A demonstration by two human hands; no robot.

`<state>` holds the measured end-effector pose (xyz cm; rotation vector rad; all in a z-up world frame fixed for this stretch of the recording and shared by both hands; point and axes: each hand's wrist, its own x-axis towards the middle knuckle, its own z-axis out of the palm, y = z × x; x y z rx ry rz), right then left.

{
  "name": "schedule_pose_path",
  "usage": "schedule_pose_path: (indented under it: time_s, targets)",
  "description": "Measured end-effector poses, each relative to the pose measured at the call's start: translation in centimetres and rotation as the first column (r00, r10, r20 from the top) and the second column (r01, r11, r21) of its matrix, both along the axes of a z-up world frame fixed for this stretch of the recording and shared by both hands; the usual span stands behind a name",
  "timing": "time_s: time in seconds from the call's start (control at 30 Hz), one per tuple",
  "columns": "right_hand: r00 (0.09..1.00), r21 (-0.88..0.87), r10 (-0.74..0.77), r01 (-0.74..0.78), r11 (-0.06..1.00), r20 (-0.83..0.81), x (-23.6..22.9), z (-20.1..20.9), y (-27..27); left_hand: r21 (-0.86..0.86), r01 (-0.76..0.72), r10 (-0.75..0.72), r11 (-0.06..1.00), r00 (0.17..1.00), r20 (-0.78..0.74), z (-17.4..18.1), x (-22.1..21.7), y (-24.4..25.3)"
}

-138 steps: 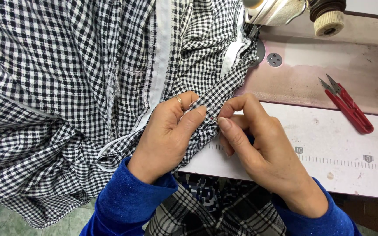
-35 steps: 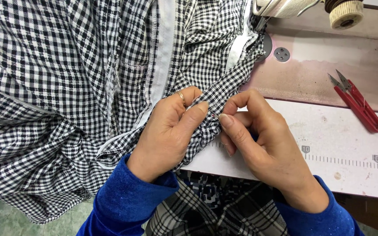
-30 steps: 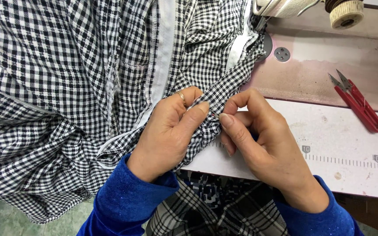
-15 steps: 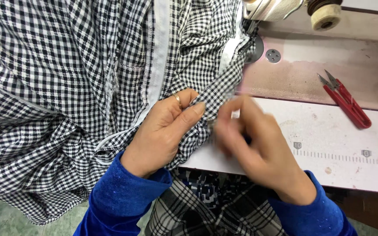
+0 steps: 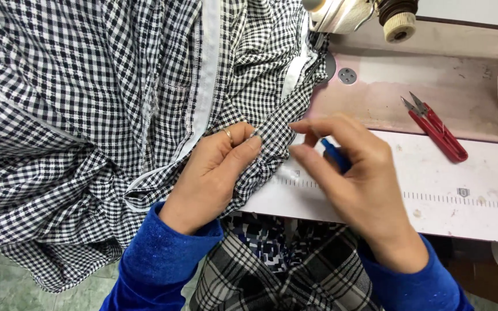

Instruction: Using a seam ripper to remove stitches from a checkered garment at a sewing workstation

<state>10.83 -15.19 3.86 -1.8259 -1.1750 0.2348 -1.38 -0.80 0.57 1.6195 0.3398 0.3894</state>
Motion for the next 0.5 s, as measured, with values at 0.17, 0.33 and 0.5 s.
schedule_pose_path:
  time_s: [0.17,0.33,0.5]
  targets:
    - [0.99,0.113,0.071,-0.085,0.99,0.118,-0.8,-0.7,0.7,0.201,-0.033,0.04,0.979,0.999,-0.031,0.7,-0.7,-0.7]
    - [0.995,0.108,0.074,-0.08,0.991,0.064,-0.6,-0.8,0.6,0.331,-0.037,0.035,0.943,0.999,0.014,0.7,-1.1,-1.1]
    - [0.991,-0.005,0.063,-0.063,0.998,0.12,0.2,-0.2,-0.3,0.386,-0.033,0.042,0.922,0.999,-0.016,1.5,-1.4,-1.4]
